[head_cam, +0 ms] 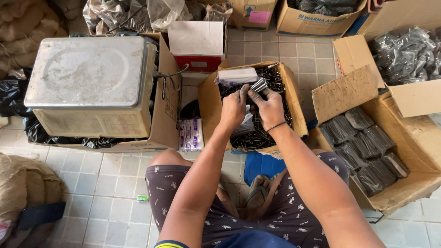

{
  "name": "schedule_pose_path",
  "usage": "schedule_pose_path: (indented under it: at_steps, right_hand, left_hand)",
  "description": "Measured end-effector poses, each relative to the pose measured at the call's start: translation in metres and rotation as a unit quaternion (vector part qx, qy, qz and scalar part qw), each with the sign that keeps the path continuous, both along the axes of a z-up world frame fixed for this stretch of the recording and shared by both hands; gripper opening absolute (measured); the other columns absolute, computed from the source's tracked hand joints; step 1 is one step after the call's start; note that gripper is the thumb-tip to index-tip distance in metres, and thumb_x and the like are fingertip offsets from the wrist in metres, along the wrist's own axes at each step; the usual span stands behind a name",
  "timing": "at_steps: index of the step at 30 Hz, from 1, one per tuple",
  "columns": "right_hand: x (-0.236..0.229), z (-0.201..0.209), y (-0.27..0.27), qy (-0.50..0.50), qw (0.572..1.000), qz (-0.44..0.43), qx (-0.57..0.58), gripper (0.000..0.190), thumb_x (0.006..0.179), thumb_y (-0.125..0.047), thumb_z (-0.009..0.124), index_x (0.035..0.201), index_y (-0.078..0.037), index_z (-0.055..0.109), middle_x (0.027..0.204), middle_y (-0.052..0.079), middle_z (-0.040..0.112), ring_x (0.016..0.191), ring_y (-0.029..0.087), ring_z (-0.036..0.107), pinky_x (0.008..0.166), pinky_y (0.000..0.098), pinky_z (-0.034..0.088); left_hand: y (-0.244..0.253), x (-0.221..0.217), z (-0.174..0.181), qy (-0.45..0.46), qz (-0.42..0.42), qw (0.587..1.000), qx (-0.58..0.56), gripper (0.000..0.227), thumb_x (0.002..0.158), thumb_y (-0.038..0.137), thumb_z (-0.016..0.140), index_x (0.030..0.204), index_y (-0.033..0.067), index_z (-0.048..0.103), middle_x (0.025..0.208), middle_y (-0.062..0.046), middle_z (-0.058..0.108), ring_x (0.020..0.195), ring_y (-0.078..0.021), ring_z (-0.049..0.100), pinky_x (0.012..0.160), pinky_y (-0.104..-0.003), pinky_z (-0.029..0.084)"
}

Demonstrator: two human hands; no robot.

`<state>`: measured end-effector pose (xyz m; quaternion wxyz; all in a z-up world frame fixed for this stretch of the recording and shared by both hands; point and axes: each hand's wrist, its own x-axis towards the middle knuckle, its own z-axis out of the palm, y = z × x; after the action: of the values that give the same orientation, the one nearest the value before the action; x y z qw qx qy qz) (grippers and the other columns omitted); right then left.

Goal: The person picks up several large black nails from a cardboard box by hand, places them into a small clear plastic bag, and then returns the bag to the box.

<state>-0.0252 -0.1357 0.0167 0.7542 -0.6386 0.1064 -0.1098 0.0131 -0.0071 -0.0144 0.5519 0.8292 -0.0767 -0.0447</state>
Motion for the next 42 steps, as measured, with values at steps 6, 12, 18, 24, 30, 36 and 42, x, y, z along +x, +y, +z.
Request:
schedule_pose_path:
  at_steps: [6,12,18,24,30,36,42]
  right_hand:
    - [0.011,-0.019,-0.006,0.004,0.995,-0.009,0.1,0.015,0.104,-0.015,0.088,0.105,-0.004,0.077,0.075,0.009,0.064,0.056,0.018,0.063,0.049,0.0309,0.059]
    - [0.014,-0.014,-0.026,-0.056,0.994,0.045,-0.088,0.017,0.112,-0.01,0.081,0.1,0.002,0.078,0.068,0.012,0.067,0.055,0.019,0.066,0.047,0.0304,0.052]
    - [0.014,-0.05,-0.035,-0.052,0.929,0.144,-0.338,0.018,0.104,-0.02,0.088,0.114,-0.005,0.088,0.095,0.019,0.083,0.087,0.037,0.082,0.078,0.051,0.066]
    - [0.021,-0.104,-0.028,-0.114,0.82,0.152,-0.54,0.016,0.102,-0.034,0.085,0.108,-0.018,0.083,0.097,0.0,0.077,0.112,0.029,0.068,0.107,0.0493,0.045]
    - [0.014,-0.12,-0.022,-0.203,0.682,0.083,-0.698,0.02,0.107,-0.035,0.068,0.09,-0.026,0.075,0.089,-0.011,0.061,0.112,0.014,0.055,0.108,0.0417,0.033]
    - [0.008,-0.081,-0.019,-0.056,0.594,0.211,-0.774,0.017,0.102,-0.013,0.072,0.087,-0.019,0.078,0.138,0.005,0.058,0.133,0.033,0.043,0.111,0.0608,0.03]
    - [0.005,-0.078,-0.006,-0.025,0.53,0.26,-0.807,0.023,0.098,-0.008,0.067,0.104,-0.02,0.086,0.16,0.004,0.053,0.153,0.037,0.033,0.12,0.0677,0.025]
  left_hand:
    - [-0.001,-0.003,0.006,-0.003,-0.018,1.0,-0.021,0.057,0.122,0.054,0.044,0.142,0.0139,0.078,0.103,-0.03,0.082,0.11,-0.0567,0.077,0.085,-0.068,0.061]
    - [0.029,-0.008,0.05,0.004,0.046,0.997,0.065,0.066,0.114,0.066,0.051,0.14,0.0113,0.076,0.125,-0.032,0.079,0.123,-0.0543,0.074,0.104,-0.069,0.06]
    - [0.062,-0.026,0.062,0.166,-0.01,0.939,0.3,0.086,0.091,0.065,0.08,0.144,-0.0021,0.067,0.139,-0.038,0.072,0.13,-0.0554,0.073,0.108,-0.066,0.059]
    - [0.056,0.009,-0.055,0.206,0.025,0.972,0.113,0.034,0.093,0.016,0.077,0.119,-0.0064,0.077,0.082,-0.022,0.079,0.059,-0.0305,0.081,0.054,-0.044,0.07]
    - [0.061,0.016,-0.071,0.201,-0.002,0.977,0.076,0.027,0.098,0.017,0.079,0.116,-0.0027,0.075,0.078,-0.015,0.081,0.063,-0.0238,0.082,0.056,-0.038,0.071]
    - [0.067,0.004,-0.028,0.196,-0.03,0.976,0.087,0.034,0.099,0.014,0.069,0.124,-0.0075,0.076,0.083,-0.018,0.081,0.067,-0.0239,0.082,0.067,-0.037,0.069]
    - [0.061,0.002,-0.007,0.167,-0.082,0.973,0.138,0.033,0.09,0.019,0.075,0.117,-0.0003,0.077,0.074,-0.01,0.081,0.061,-0.0192,0.079,0.074,-0.036,0.066]
